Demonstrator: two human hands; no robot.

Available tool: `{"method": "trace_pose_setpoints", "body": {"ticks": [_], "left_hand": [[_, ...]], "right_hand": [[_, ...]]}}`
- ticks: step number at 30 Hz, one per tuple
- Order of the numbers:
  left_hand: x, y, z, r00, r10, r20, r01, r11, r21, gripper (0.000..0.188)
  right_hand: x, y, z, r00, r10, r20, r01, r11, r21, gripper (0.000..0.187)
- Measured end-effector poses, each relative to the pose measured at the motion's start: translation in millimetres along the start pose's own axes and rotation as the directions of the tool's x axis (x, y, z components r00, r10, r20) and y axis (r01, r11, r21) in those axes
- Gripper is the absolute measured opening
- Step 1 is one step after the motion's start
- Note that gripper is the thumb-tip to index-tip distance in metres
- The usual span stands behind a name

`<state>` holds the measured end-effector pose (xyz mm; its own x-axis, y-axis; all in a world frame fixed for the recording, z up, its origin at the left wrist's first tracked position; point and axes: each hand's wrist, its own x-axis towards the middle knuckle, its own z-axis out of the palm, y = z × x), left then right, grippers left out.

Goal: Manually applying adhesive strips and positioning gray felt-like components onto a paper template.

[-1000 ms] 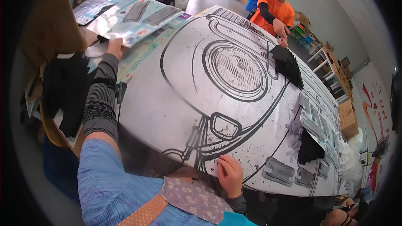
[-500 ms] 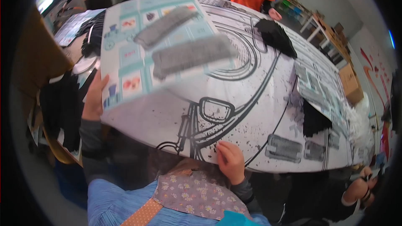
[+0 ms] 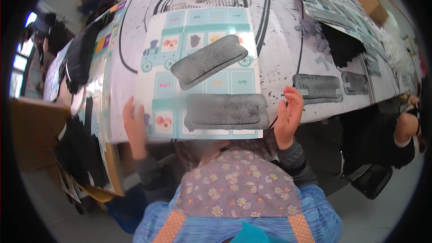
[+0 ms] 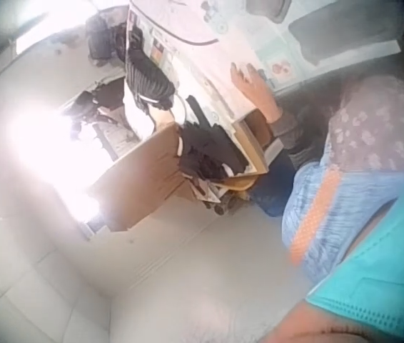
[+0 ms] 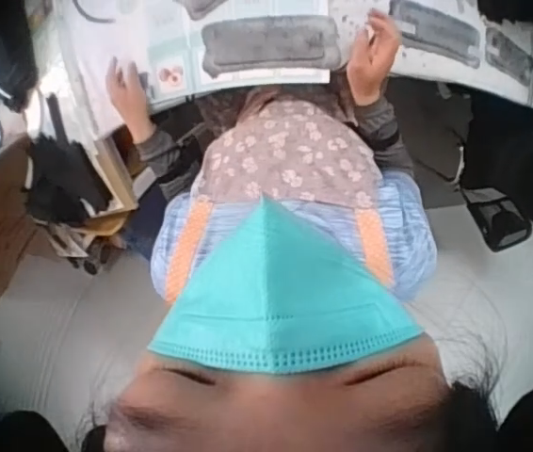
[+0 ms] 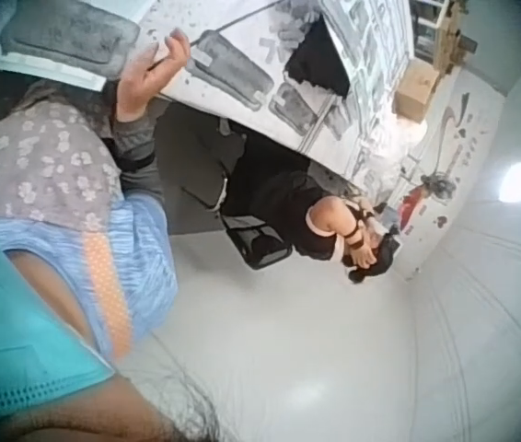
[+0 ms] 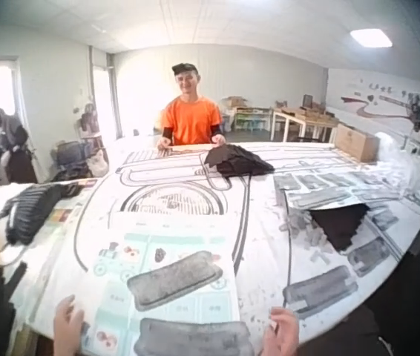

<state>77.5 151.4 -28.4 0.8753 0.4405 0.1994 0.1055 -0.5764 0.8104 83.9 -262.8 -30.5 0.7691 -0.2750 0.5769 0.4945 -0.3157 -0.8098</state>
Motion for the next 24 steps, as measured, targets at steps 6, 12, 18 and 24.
{"method": "trace_pose_setpoints", "body": {"ticks": [6,12,18,24], "left_hand": [[-14.2,10.1,-5.1,0.979,-0.156,-0.133,0.1,0.928,-0.358,0.039],[-3.0,5.1,-17.8,0.859,-0.057,-0.509,-0.088,0.962,-0.257,0.03],[-39.6,48.3,28.5,0.937,0.345,-0.06,-0.339,0.937,0.086,0.023],[-37.6,52.0,48.8,0.938,0.297,0.177,-0.345,0.796,0.496,0.042]], "right_hand": [[1.8,0.9,-5.1,0.995,0.098,-0.037,-0.093,0.988,0.12,0.019],[-4.6,-4.0,-13.1,0.967,0.253,0.012,-0.252,0.957,0.142,0.019],[5.3,6.3,-22.3,0.905,0.41,0.116,-0.426,0.877,0.221,0.028],[10.2,0.6,-12.1,0.893,0.43,0.133,-0.448,0.874,0.188,0.027]]}}
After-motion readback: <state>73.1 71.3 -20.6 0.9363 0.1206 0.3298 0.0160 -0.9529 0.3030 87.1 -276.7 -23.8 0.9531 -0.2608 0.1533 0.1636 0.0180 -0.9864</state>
